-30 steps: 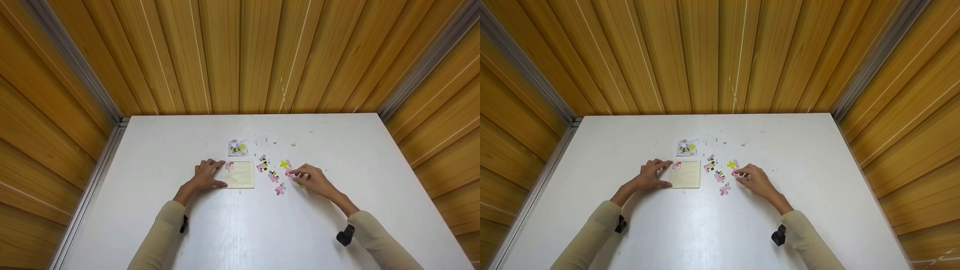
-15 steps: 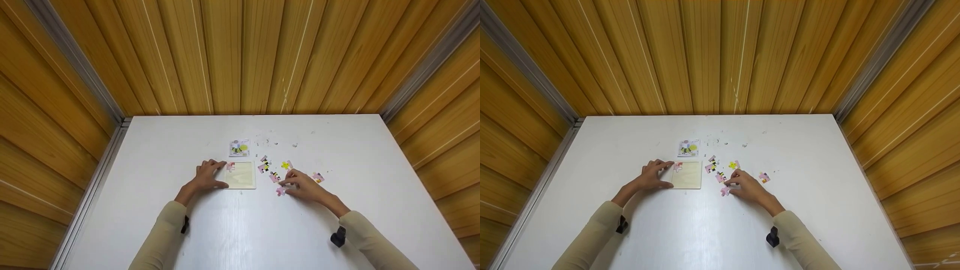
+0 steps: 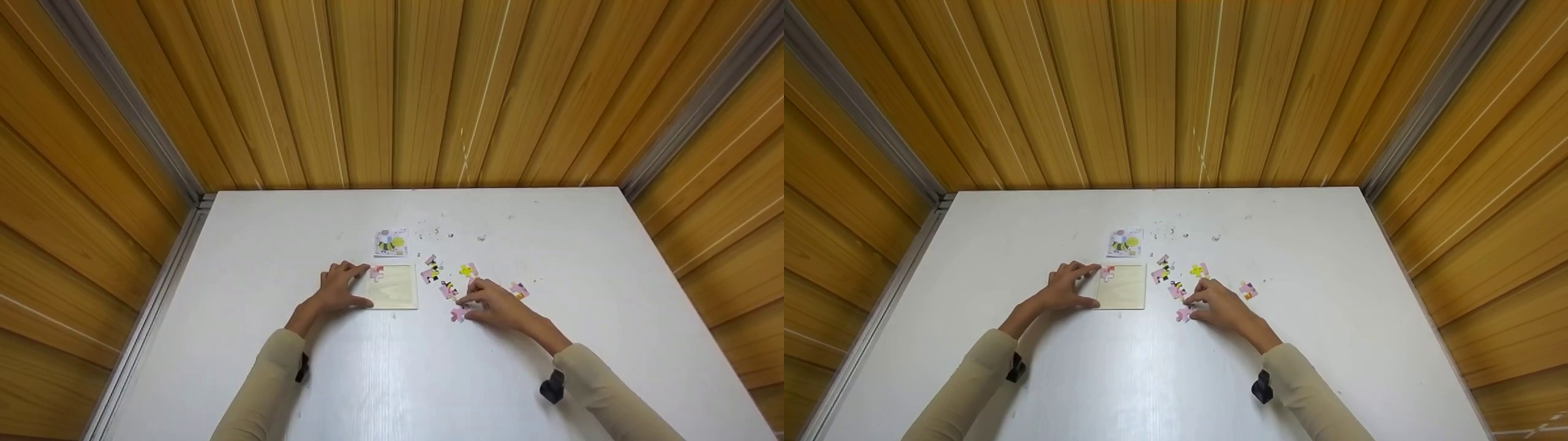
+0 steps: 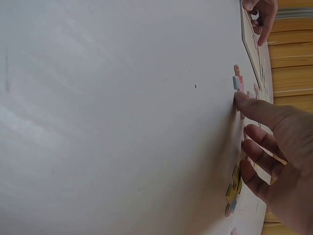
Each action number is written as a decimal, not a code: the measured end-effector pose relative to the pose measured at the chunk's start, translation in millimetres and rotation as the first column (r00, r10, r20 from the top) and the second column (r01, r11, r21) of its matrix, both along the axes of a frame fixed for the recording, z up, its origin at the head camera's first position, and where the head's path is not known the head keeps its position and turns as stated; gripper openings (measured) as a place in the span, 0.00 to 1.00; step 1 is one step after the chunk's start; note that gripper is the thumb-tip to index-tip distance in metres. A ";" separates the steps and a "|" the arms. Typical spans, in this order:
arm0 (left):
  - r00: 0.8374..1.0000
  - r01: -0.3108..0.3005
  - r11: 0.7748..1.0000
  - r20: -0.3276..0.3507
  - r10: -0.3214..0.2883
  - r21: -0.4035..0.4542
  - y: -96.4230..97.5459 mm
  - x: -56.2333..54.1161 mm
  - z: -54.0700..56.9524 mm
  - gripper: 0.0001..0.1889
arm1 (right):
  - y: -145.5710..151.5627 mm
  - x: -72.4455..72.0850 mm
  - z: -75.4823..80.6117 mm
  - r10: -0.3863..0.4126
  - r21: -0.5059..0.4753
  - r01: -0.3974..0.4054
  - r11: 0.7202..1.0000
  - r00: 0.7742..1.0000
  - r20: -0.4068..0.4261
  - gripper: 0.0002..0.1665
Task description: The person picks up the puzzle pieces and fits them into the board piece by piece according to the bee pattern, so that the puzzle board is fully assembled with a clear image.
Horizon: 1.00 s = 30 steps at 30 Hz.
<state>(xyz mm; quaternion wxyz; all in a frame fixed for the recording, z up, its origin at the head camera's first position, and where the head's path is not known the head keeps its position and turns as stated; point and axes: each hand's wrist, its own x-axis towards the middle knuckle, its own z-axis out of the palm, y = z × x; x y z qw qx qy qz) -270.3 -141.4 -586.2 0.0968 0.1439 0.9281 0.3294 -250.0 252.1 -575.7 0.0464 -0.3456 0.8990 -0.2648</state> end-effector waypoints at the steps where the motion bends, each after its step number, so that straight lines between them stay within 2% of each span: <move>1: 1.000 -0.002 1.000 0.001 0.002 0.003 0.0 -0.2 0.0 0.46 | -0.4 -0.1 -0.1 -0.008 0.005 0.008 1.000 1.000 0.003 0.14; 8: 1.000 0.009 0.999 0.008 -0.010 0.032 -1.2 0.0 3.7 0.45 | -2.5 -0.2 0.9 -0.039 -0.010 0.039 0.999 0.999 -0.008 0.14; 16: 1.000 0.012 1.000 -0.007 -0.012 -0.001 0.0 1.1 2.1 0.45 | -5.1 -2.2 9.1 -0.049 -0.015 0.049 0.999 0.999 -0.001 0.16; 25: 1.000 -0.003 1.000 -0.009 0.003 -0.003 0.9 1.6 2.5 0.45 | -20.7 -16.9 19.7 -0.009 -0.058 0.007 0.998 0.999 -0.039 0.15; 30: 1.000 0.002 1.000 -0.009 -0.002 -0.009 0.5 0.7 2.6 0.46 | -36.2 -24.2 23.8 -0.048 -0.072 0.046 0.996 0.999 -0.024 0.15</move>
